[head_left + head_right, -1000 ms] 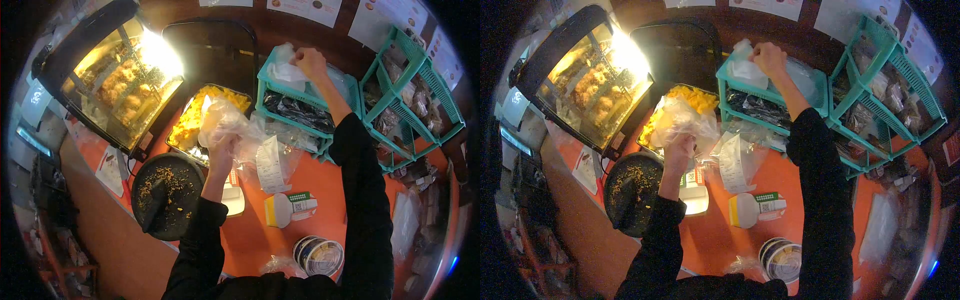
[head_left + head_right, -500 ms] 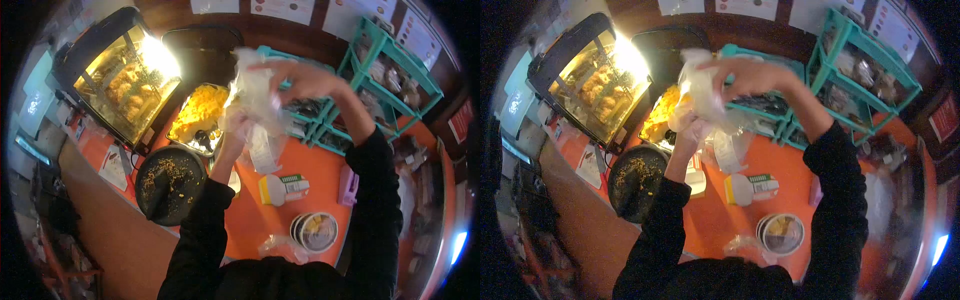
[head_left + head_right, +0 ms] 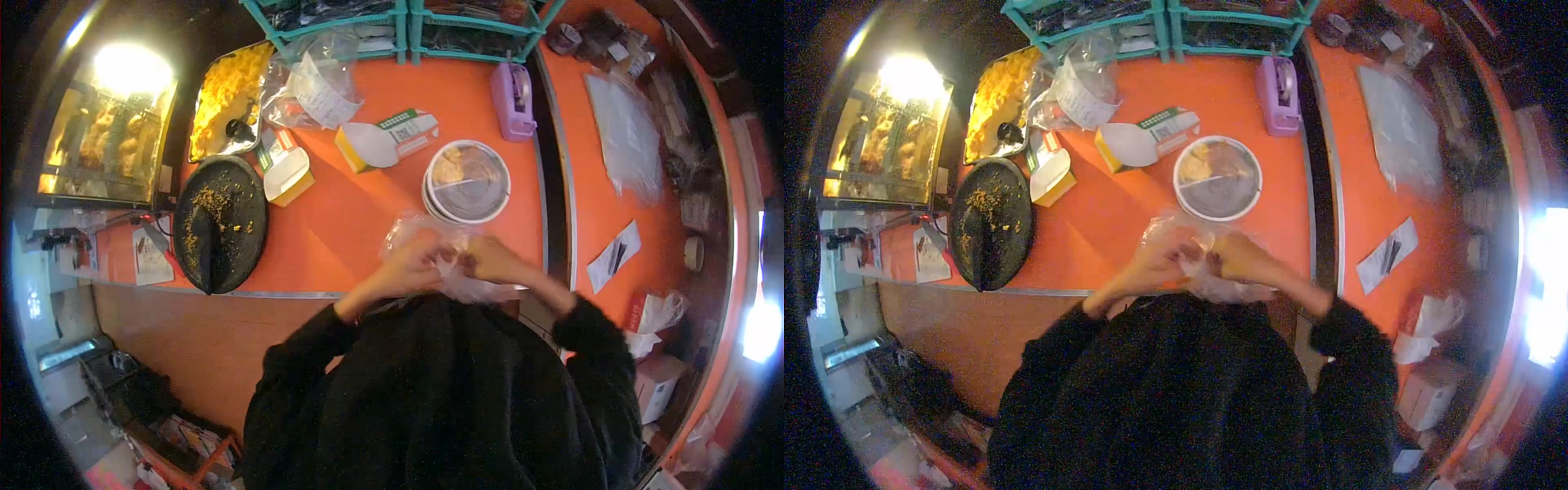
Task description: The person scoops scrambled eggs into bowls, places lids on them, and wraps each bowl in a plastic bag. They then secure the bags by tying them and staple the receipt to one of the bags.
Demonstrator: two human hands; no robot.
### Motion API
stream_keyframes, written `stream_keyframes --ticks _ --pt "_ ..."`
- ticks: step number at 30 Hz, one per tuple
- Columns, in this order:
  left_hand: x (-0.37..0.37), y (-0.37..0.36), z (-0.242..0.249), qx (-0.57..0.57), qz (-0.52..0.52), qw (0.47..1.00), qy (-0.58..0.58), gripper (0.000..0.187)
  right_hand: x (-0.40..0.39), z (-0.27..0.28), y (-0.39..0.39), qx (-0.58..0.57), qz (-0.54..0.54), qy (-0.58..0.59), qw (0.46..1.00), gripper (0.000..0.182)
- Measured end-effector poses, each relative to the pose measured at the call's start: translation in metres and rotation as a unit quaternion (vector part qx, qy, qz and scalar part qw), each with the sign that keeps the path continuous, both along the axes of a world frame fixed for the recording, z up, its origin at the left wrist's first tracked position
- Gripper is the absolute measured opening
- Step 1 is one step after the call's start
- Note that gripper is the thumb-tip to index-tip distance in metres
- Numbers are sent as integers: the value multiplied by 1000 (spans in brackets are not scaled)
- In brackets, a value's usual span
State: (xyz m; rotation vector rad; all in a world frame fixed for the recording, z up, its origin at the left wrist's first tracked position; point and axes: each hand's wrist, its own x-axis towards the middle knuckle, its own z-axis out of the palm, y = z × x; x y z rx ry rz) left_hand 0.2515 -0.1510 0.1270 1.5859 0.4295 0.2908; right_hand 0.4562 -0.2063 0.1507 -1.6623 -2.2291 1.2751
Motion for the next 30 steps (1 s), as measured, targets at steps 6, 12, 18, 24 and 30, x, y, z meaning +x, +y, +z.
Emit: stream_keyframes --ticks 6,12,18,24,30 --pt "32 -44 -88 320 24 934 157 52 9 -94 -50 11 -283 163 945 32" --pt "4 -7 33 132 57 922 360 32 71 -22 -70 -107 -420 310 846 26" --pt "40 67 -66 -144 406 901 58 35 68 -91 7 -47 -522 333 784 56" --pt "92 79 -63 -380 330 862 -54 44 48 -140 54 -159 -548 532 626 57" --pt "69 62 0 -334 253 907 -49 45 31 -16 23 -115 -538 473 688 52"
